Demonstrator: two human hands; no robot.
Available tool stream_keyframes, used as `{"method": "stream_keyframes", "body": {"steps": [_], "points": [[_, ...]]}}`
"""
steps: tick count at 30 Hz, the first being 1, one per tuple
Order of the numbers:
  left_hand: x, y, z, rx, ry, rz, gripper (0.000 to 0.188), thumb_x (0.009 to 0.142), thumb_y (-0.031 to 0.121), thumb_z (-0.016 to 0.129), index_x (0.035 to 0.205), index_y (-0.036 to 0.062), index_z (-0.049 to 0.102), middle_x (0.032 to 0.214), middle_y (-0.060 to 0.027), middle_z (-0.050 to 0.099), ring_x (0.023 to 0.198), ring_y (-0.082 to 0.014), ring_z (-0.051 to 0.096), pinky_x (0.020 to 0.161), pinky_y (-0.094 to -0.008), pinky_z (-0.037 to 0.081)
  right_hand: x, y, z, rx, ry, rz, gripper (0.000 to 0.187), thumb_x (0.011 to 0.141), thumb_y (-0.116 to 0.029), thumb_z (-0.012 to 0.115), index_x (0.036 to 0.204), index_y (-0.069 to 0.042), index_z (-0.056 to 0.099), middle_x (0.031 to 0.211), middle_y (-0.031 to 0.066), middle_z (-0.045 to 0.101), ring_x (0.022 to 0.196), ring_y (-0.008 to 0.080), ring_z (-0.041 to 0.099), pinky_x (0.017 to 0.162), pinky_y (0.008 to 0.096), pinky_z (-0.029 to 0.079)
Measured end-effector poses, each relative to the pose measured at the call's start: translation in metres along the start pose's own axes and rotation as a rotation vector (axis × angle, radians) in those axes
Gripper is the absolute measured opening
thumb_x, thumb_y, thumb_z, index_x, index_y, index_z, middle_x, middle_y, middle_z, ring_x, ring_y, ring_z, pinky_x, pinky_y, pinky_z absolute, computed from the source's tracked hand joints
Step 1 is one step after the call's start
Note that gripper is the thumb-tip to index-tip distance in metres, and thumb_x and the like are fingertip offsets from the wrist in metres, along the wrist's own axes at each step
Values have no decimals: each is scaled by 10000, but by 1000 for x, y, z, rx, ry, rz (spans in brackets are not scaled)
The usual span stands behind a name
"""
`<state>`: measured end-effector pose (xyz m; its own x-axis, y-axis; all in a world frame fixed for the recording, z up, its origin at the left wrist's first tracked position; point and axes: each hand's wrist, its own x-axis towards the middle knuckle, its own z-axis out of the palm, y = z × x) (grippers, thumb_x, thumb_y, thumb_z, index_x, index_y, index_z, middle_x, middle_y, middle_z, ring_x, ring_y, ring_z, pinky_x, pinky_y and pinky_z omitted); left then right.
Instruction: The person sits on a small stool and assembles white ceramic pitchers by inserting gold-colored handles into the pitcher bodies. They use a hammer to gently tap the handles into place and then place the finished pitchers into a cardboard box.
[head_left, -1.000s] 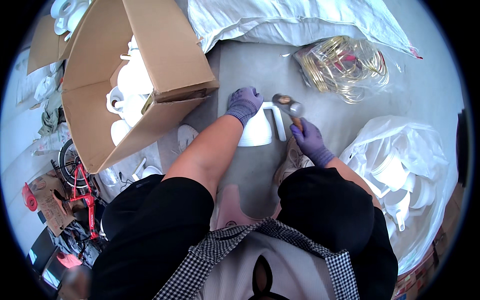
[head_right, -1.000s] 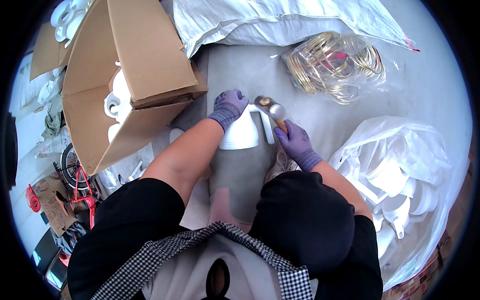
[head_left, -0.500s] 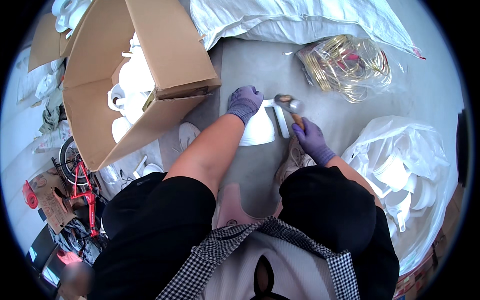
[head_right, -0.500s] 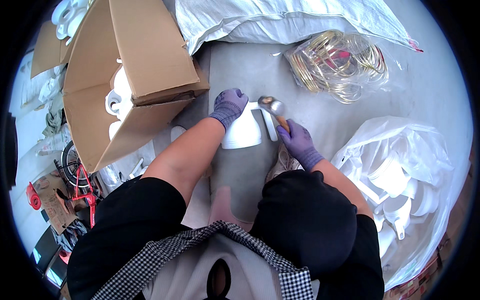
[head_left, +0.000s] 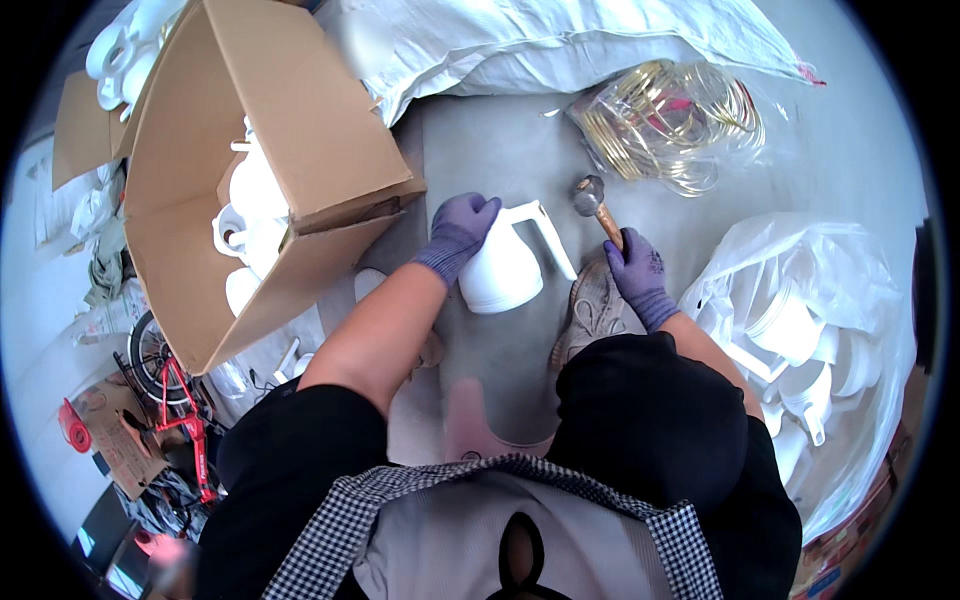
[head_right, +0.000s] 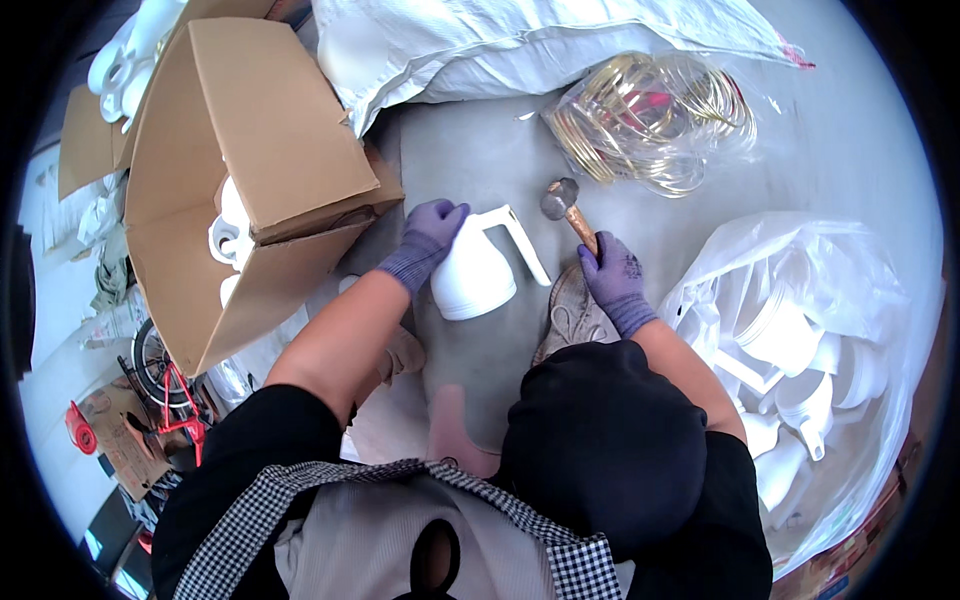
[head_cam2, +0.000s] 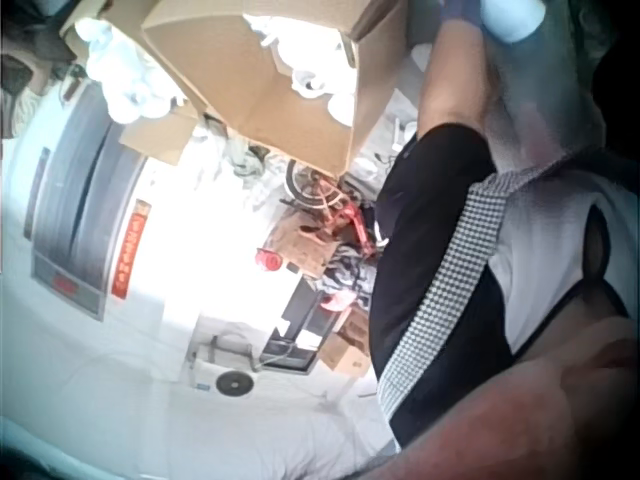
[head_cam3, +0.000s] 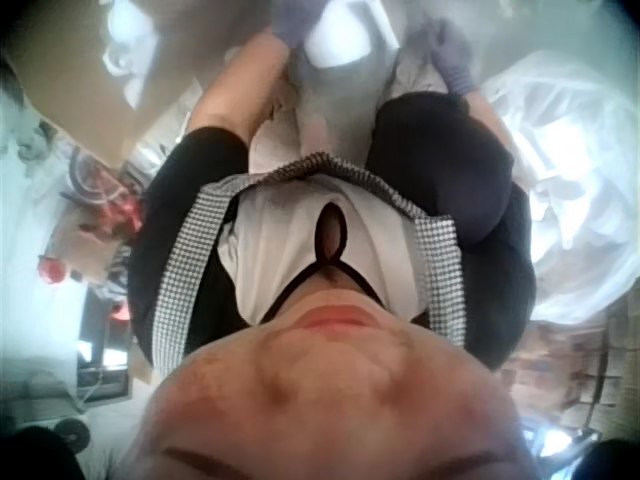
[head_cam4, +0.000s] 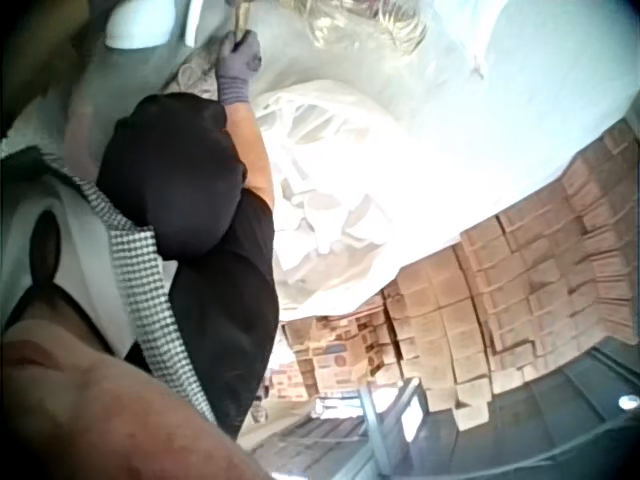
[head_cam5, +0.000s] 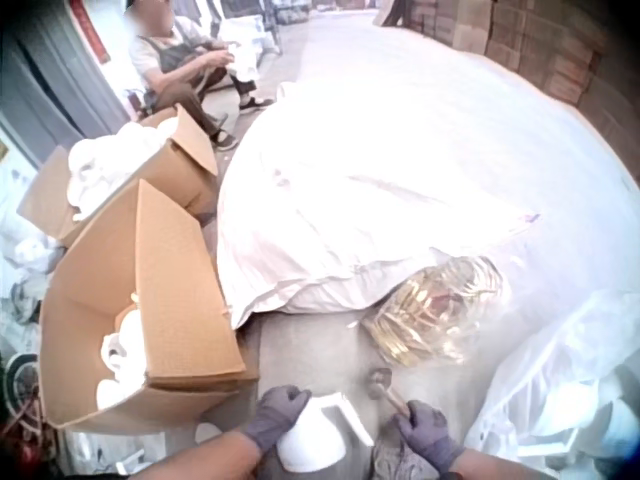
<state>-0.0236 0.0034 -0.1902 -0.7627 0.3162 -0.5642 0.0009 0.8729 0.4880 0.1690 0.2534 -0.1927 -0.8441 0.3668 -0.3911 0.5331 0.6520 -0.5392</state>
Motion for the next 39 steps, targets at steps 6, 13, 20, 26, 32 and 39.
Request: {"method": "stream_keyframes", "body": {"steps": [6,13,20,26,32,39], "points": [[-77,57,-99,-180,56,285,280,888,212,660,739,-20,611,665,-147,566,617,-206,546,616,-340,448,13,31,8,-258,52,-142,296,819,-270,692,1029,-101,572,995,124,587,897,351,599,782,473,488],[-138,106,-164,-104,284,474,245,817,144,734,682,6,583,655,-94,540,599,-238,533,580,-342,439,22,-63,-70,379,-122,-318,443,829,-260,713,1215,-74,601,1000,98,592,870,214,597,792,355,495],[-194,139,-204,51,411,665,242,747,149,803,656,60,598,645,-105,553,602,-295,545,570,-395,415,-16,-226,-207,176,-495,-742,462,882,-509,647,1103,-103,637,921,149,681,897,334,669,816,428,525],[-306,142,-241,433,129,732,701,724,420,793,1282,65,562,1223,-181,566,1190,-378,515,1009,-482,411,-108,-294,-225,-110,-626,-934,496,936,-468,574,1271,-103,555,1103,184,655,1030,345,646,919,437,497],[-364,84,-232,96,-160,773,445,832,327,700,1156,29,631,1122,-161,626,1090,-341,578,974,-428,441,-193,-316,-210,46,-731,-948,430,968,-417,550,1186,-48,574,1054,209,649,971,369,641,858,447,503],[-385,42,-209,-100,-193,794,488,832,329,766,1181,11,641,1141,-158,641,1104,-312,580,977,-412,445,-244,-302,-199,-59,-342,-1013,263,944,-229,565,1109,-31,620,901,207,654,874,350,666,764,421,535]]}}
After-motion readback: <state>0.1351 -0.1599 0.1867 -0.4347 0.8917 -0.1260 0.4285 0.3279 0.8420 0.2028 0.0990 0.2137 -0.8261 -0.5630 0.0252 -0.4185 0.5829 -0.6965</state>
